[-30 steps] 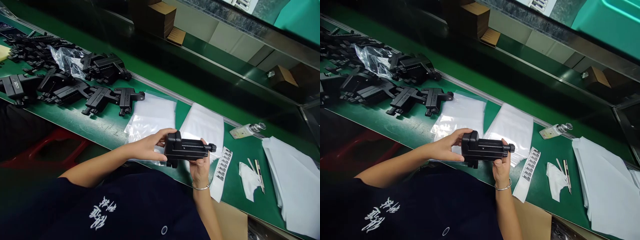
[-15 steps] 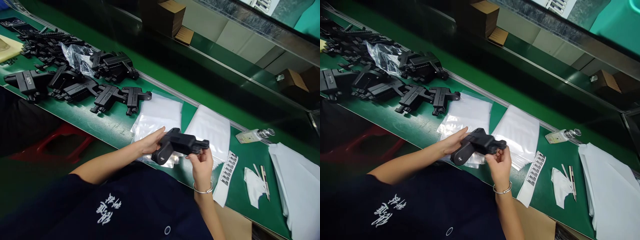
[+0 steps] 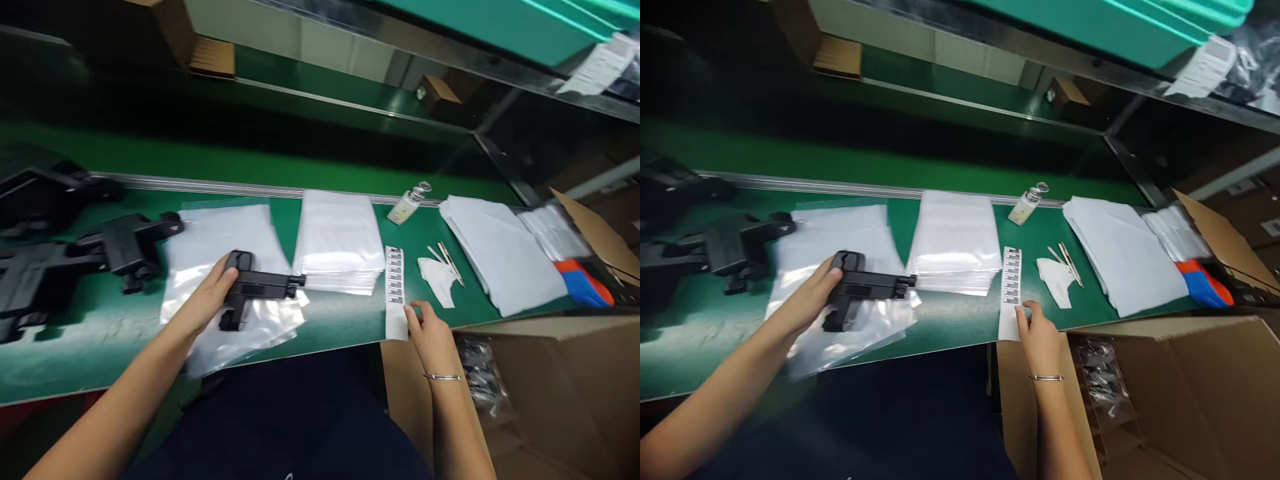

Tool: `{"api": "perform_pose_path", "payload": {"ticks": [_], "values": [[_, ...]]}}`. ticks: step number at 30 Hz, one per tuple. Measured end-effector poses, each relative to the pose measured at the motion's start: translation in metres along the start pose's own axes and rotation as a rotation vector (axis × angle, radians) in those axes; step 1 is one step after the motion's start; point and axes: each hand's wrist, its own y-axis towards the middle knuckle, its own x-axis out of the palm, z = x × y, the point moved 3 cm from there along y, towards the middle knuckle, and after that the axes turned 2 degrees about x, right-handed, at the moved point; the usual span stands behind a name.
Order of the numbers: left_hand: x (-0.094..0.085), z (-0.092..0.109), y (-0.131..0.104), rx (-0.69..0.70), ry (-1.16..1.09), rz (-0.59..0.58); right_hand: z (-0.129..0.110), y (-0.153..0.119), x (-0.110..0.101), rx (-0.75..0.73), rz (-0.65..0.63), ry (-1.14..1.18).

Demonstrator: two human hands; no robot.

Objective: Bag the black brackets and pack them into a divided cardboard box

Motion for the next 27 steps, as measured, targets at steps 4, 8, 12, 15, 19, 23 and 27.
{"api": "perform_pose_path", "payload": {"ticks": [4, 8, 12, 15, 19, 23, 27], "values": [[-0.006, 0.026, -0.005, 0.138, 0.426, 0.139, 0.046, -0.026, 0.010, 0.177, -0.002, -0.094], [0.045, 0.067, -0.021, 0.295, 0.455, 0.055, 0.045, -0.047, 0.032, 0.249, -0.006, 0.518], [0.154, 0.074, -0.035, 0.089, 0.105, -0.637, 0.034, -0.059, 0.039, 0.289, -0.013, 1.066], [0.223, 0.070, -0.042, -0.092, -0.271, -0.898, 0.028, -0.067, 0.039, 0.229, -0.038, 1.160], [0.266, 0.064, -0.040, -0.178, -0.516, -0.847, 0.030, -0.066, 0.038, 0.119, -0.044, 1.051], [0.270, 0.063, -0.037, -0.132, -0.425, -0.800, 0.033, -0.045, 0.028, -0.008, 0.150, 0.733], [0.268, 0.061, -0.035, -0.048, -0.262, -0.776, 0.027, -0.026, 0.028, -0.113, 0.228, 0.530]]}}
